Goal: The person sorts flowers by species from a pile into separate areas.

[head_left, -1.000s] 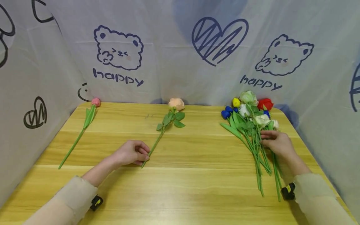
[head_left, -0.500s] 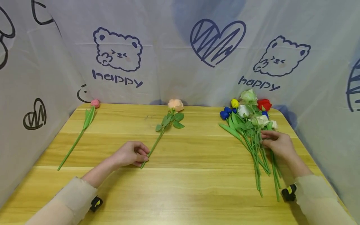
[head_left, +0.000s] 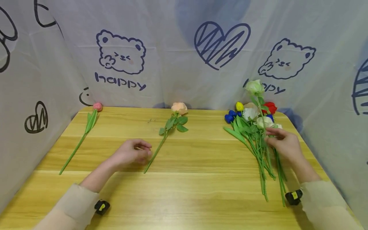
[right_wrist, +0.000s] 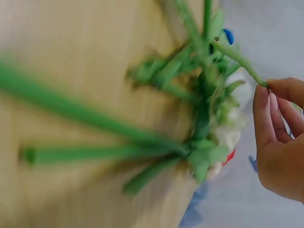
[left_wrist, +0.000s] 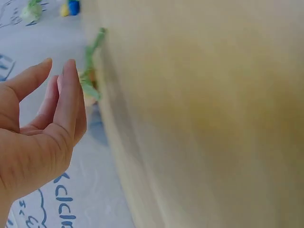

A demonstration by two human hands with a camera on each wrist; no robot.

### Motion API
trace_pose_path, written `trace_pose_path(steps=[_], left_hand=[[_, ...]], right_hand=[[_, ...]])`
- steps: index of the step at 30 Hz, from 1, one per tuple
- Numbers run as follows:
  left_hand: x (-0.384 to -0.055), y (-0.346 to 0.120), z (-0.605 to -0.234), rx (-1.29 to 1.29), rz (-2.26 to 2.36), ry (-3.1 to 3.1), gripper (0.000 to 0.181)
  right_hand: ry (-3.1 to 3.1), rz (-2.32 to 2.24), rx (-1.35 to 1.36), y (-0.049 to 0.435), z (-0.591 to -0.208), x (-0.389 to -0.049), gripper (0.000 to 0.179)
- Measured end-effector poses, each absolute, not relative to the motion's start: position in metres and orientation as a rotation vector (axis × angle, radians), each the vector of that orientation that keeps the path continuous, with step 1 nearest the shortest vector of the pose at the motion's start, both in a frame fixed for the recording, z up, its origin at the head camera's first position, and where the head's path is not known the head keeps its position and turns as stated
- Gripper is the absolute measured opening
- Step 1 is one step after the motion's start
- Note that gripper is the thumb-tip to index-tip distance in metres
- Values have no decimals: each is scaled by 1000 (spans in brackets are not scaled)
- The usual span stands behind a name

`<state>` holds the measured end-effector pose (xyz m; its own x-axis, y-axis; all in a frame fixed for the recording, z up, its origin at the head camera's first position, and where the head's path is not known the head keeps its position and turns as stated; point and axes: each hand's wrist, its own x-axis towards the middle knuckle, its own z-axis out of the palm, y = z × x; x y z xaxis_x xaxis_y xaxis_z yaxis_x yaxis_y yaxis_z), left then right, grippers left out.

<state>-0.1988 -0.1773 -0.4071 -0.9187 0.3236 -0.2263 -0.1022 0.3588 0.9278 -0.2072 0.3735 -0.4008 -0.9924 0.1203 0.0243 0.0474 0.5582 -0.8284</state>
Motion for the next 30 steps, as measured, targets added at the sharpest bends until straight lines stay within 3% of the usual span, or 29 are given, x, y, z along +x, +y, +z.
trace_pose_path(steps=[11,19,30], left_hand=[[-203,-139,-390,185,1965,2173,38],[-205,-91,-389,305,2112,2062,36],[-209,-39,-393,380,2070,2004,32]], right_hand=[[-2056,2078,-161,310,-389,-208,41],[-1853,2199,-212,249,-383,-215,44],[-1850,2264,-33,179,-388,-221,46]])
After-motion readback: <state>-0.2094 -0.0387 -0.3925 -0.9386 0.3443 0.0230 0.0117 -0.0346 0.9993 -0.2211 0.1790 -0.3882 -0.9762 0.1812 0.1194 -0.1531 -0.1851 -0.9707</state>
